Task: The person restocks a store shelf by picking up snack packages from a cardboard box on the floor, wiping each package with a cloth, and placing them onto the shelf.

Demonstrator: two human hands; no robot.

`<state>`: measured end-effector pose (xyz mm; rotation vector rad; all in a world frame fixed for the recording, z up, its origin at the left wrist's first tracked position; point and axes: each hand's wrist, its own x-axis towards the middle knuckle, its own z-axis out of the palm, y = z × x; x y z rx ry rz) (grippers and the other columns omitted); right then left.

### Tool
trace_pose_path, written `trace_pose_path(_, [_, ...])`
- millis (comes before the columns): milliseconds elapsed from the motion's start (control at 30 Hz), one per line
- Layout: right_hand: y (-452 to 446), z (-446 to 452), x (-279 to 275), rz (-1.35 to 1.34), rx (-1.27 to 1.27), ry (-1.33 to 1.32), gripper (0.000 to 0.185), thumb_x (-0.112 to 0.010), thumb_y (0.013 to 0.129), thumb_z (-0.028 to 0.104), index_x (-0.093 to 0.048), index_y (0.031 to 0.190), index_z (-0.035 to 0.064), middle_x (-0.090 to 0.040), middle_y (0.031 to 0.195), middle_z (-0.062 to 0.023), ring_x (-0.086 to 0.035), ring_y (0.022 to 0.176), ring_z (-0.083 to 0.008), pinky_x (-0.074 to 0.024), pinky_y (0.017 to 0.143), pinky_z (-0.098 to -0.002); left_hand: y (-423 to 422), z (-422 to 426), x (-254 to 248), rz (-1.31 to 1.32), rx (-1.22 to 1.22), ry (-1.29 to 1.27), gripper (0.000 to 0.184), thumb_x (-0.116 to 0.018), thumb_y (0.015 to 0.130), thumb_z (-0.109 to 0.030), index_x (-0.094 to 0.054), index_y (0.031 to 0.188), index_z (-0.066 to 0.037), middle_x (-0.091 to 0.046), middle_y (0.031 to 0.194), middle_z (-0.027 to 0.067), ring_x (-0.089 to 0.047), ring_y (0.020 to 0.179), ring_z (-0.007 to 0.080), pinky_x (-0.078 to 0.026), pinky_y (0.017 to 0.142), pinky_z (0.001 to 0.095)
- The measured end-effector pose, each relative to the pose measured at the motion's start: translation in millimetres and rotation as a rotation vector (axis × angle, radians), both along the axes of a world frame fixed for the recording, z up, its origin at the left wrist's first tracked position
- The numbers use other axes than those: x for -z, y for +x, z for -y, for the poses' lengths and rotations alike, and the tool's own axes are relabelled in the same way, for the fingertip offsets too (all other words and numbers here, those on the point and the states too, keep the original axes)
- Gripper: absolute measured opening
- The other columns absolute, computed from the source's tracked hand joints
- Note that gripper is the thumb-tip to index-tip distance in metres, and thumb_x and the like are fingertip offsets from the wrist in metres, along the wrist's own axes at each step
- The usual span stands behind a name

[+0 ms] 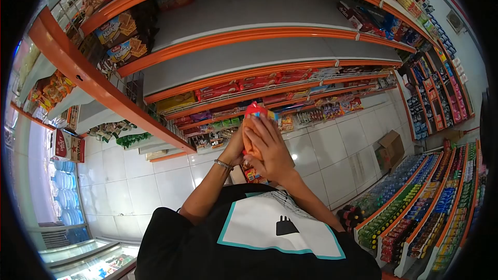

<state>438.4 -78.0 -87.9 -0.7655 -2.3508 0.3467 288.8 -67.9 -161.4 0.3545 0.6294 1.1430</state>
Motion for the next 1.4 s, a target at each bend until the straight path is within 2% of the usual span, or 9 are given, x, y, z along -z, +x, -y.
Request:
trace_pose_path(267, [-3.4,-18.0,13.9,-0.336,0.216,-0.068,0.056,-0.057,0.095,0.029,-0.047,0.142,0.0009,-0.036,0.152,-0.0213,-0.033,0.141,-0.0427,-0.0265,0.115,-0.0530,-5.8,-3.2,-15.6,-0.041,0.071,-0.026,0.055,-0.047,0.102,-0.048,-0.046,0.137,-0.006,-0.065,0.120,0.0111,-0.067,0.106,0.0212,-0.058,0.090,0.0377])
trace_pose_path(500, [2.2,-34.3,4.8,-0.374,0.040,0.048,0.049,-0.055,0.097,0.033,-0.056,0.130,-0.0023,-0.053,0.137,-0.0243,-0.047,0.130,-0.0434,-0.0349,0.110,-0.0504,-19.4,-1.5,-3.6,-0.295,0.097,0.176,0.064,-0.044,0.104,-0.045,-0.026,0.154,-0.008,-0.048,0.143,0.0120,-0.054,0.124,0.0188,-0.048,0.104,0.0346])
trace_pose_path(667, [10.1,-42.0,16.0,-0.541,0.204,-0.594,0.035,-0.048,0.104,0.024,-0.065,0.114,-0.0040,-0.070,0.108,-0.0136,-0.065,0.100,-0.0169,-0.0482,0.088,-0.0299,-28.4,4.9,-5.7,-0.478,0.196,0.286,0.075,-0.056,0.099,-0.045,-0.022,0.155,-0.009,-0.050,0.141,0.0103,-0.053,0.125,0.0180,-0.047,0.104,0.0346])
trace_pose_path(800, [-0.9,-33.1,-1.3,-0.600,0.247,-0.538,0.033,-0.051,0.102,0.023,-0.065,0.113,-0.0046,-0.070,0.105,-0.0159,-0.066,0.097,-0.0227,-0.0494,0.087,-0.0338,-17.8,5.3,-17.4,-0.308,0.125,0.045,0.073,-0.060,0.098,-0.041,-0.025,0.154,-0.008,-0.053,0.138,0.0102,-0.057,0.119,0.0180,-0.050,0.099,0.0347])
trace_pose_path(900, [-1.0,-32.7,-2.0,-0.534,0.116,0.007,0.028,-0.061,0.094,0.021,-0.069,0.107,-0.0026,-0.070,0.103,-0.0165,-0.068,0.093,-0.0312,-0.0515,0.081,-0.0382,-21.4,6.3,-10.2,-0.308,0.138,0.018,0.069,-0.059,0.099,-0.040,-0.029,0.152,-0.007,-0.054,0.137,0.0100,-0.059,0.117,0.0181,-0.051,0.097,0.0347])
trace_pose_path(1100, [5.9,-35.9,26.7,-0.714,0.135,-0.461,0.033,-0.049,0.103,0.023,-0.064,0.114,-0.0052,-0.069,0.106,-0.0145,-0.066,0.095,-0.0207,-0.0499,0.087,-0.0340,-28.2,6.9,-9.5,-0.299,0.089,0.138,0.065,-0.057,0.100,-0.040,-0.034,0.149,-0.006,-0.056,0.135,0.0105,-0.060,0.118,0.0192,-0.052,0.097,0.0352])
trace_pose_path(1233, [-3.8,-23.8,32.0,-0.937,0.122,-0.716,0.040,-0.043,0.107,0.021,-0.052,0.139,-0.0014,-0.058,0.136,-0.0112,-0.063,0.102,-0.0129,-0.0492,0.085,-0.0285,-15.9,2.6,-18.0,-0.108,0.041,0.011,0.064,-0.053,0.099,-0.050,-0.041,0.144,-0.006,-0.057,0.135,0.0122,-0.062,0.117,0.0233,-0.054,0.097,0.0393])
trace_pose_path(1300, [-10.6,-11.1,34.5,-0.944,0.110,-0.812,0.046,-0.044,0.106,0.022,-0.042,0.146,-0.0013,-0.045,0.149,-0.0142,-0.056,0.122,-0.0196,-0.0438,0.100,-0.0314,-6.1,-0.7,-25.1,0.109,-0.073,0.024,0.067,-0.047,0.099,-0.056,-0.043,0.142,-0.005,-0.057,0.136,0.0142,-0.061,0.119,0.0259,-0.055,0.097,0.0400])
trace_pose_path(1400, [-14.4,7.3,26.4,-0.586,0.135,-0.338,0.054,-0.054,0.100,0.025,-0.041,0.147,0.0014,-0.037,0.154,-0.0191,-0.030,0.146,-0.0342,-0.0262,0.117,-0.0449,-5.3,-5.9,-25.2,0.143,-0.128,-0.001,0.067,-0.046,0.098,-0.060,-0.047,0.139,-0.007,-0.060,0.131,0.0132,-0.063,0.115,0.0257,-0.055,0.095,0.0415])
